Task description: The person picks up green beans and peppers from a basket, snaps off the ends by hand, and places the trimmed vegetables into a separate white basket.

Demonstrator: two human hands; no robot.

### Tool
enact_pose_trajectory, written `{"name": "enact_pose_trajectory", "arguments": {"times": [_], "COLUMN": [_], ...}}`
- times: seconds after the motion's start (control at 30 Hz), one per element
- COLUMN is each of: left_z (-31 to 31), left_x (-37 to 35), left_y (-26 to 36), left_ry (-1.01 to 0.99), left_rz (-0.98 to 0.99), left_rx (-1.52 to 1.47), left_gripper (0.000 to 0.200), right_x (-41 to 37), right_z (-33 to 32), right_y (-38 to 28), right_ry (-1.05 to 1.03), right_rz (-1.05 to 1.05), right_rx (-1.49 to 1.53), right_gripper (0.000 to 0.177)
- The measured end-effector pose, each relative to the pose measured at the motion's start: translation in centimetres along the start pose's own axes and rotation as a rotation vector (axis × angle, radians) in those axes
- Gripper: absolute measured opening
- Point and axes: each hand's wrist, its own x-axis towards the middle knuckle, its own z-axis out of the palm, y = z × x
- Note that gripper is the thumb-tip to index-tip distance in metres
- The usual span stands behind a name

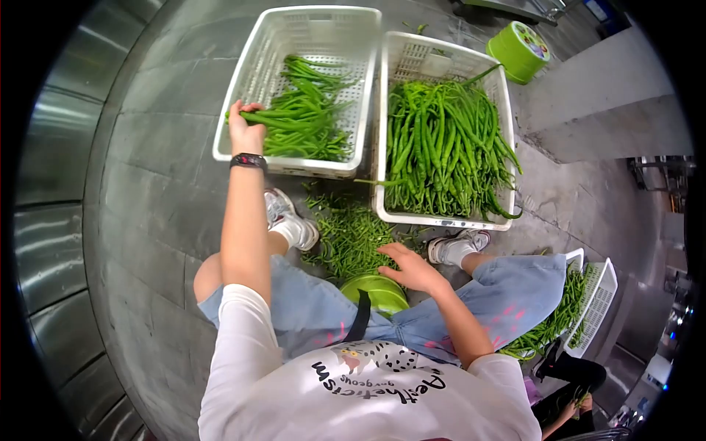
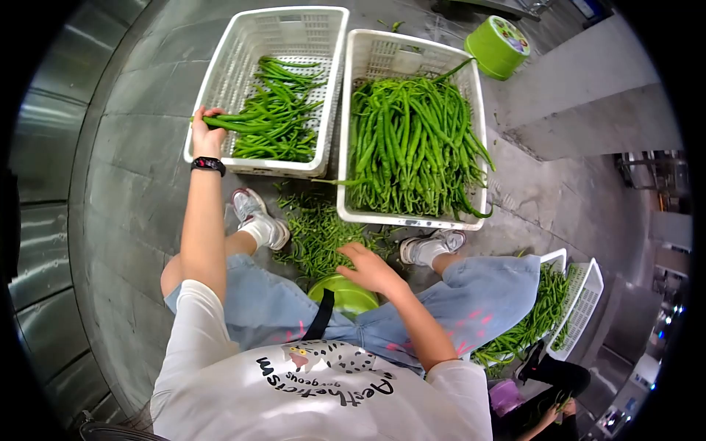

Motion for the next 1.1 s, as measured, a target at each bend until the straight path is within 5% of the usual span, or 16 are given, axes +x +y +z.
{"name": "enact_pose_trajectory", "arguments": {"times": [0.17, 0.4, 0.57, 0.63, 0.7, 0.77, 0.87, 0.97, 1.03, 1.1], "left_z": [-2.4, -7.2, -10.7, -11.6, -12.3, -14.7, -10.0, -9.3, -7.0, -3.4], "left_x": [7.9, 14.1, 16.3, 15.8, 17.5, 20.0, 15.2, 15.3, 14.2, 9.2], "left_y": [0.0, -0.6, -1.0, -0.4, -0.6, -0.5, -2.2, -3.2, -4.0, -6.6], "left_ry": [-0.030, 0.145, 0.239, 0.232, 0.442, 0.469, 0.409, 0.295, 0.262, 0.112], "left_rz": [-0.007, -0.052, -0.029, -0.096, 0.014, 0.133, 0.244, 0.371, 0.400, 0.713], "left_rx": [-0.053, -0.038, 0.336, 0.570, 0.671, 0.780, 0.774, 0.847, 1.032, 1.261], "left_gripper": [0.028, 0.035, 0.074, 0.081, 0.079, 0.074, 0.063, 0.061, 0.057, 0.050], "right_x": [1.1, 8.3, 13.6, 14.2, 14.1, 14.1, 16.3, 18.1, 18.4, 17.7], "right_z": [-5.9, -9.0, -6.8, -7.6, -10.4, -12.9, -13.4, -12.9, -13.6, -15.0], "right_y": [0.3, 1.6, 5.5, 4.9, 4.9, 4.1, 6.9, 7.4, 7.8, 7.5], "right_ry": [0.190, 0.464, 0.250, 0.583, 0.691, 0.871, 1.035, 0.802, 0.828, 0.839], "right_rz": [0.144, -0.039, -0.036, 0.023, 0.316, 0.322, 0.222, 0.450, 0.446, 0.489], "right_rx": [0.296, -0.239, -0.401, -0.063, -0.017, -0.075, -0.533, -0.599, -0.502, -0.352], "right_gripper": [0.031, 0.039, 0.019, 0.015, 0.016, 0.027, 0.045, 0.061, 0.056, 0.050]}}
